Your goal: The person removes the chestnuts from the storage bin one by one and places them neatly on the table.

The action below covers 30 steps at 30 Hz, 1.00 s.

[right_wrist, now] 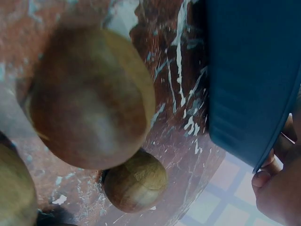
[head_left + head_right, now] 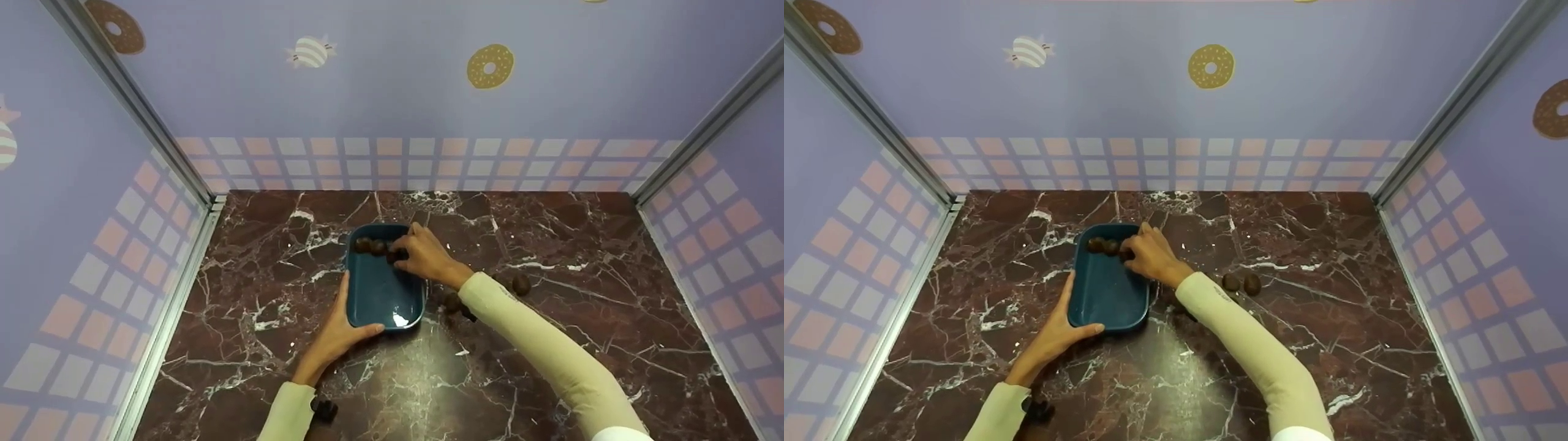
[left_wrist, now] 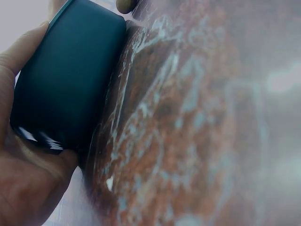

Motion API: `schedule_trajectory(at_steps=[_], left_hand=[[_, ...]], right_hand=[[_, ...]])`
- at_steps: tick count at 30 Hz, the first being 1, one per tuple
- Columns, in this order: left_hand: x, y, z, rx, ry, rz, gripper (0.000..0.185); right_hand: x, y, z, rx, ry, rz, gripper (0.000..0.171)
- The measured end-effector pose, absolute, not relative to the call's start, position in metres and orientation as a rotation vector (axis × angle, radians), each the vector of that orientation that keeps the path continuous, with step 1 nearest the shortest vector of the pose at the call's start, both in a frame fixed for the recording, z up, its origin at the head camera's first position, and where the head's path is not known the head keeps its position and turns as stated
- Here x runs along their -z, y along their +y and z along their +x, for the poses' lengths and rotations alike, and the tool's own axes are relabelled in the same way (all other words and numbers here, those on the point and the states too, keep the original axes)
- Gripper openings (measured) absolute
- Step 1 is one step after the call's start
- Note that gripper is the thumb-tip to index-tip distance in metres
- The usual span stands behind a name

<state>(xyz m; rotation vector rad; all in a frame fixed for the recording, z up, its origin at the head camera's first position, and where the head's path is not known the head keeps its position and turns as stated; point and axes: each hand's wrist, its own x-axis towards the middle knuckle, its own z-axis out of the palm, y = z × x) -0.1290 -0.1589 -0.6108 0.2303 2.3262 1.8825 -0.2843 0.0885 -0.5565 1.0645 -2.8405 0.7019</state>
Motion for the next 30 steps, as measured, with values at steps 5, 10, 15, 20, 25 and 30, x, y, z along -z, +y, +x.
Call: schedule_trajectory(at_steps=[5, 10, 15, 20, 25, 30], left_hand=[[0.611, -0.160, -0.128, -1.885, 2.327, 0.214, 0.139], [0.611, -0.160, -0.128, -1.881, 2.328, 0.217, 0.136], [0.612, -0.159, -0.127, -1.876, 2.340, 0.218, 0.136], [0.612, -0.158, -0.128, -1.892, 2.341, 0.231, 0.136], [0.611, -0.158, -0.129, -1.909, 2.325, 0.238, 0.137], [0.611, -0.159, -0.128, -1.902, 2.326, 0.247, 0.139]], right_hand=[[0.556, 0.087, -0.279, -0.692, -2.807, 1.165, 0.031], [0.557, 0.086, -0.280, -0.591, -2.806, 1.241, 0.035], [0.561, 0.085, -0.280, -0.520, -2.801, 1.315, 0.034], [0.560, 0.083, -0.278, -0.474, -2.829, 1.311, 0.035], [0.558, 0.077, -0.274, -0.431, -2.881, 1.286, 0.032], [0.556, 0.072, -0.268, -0.503, -2.864, 1.287, 0.028]])
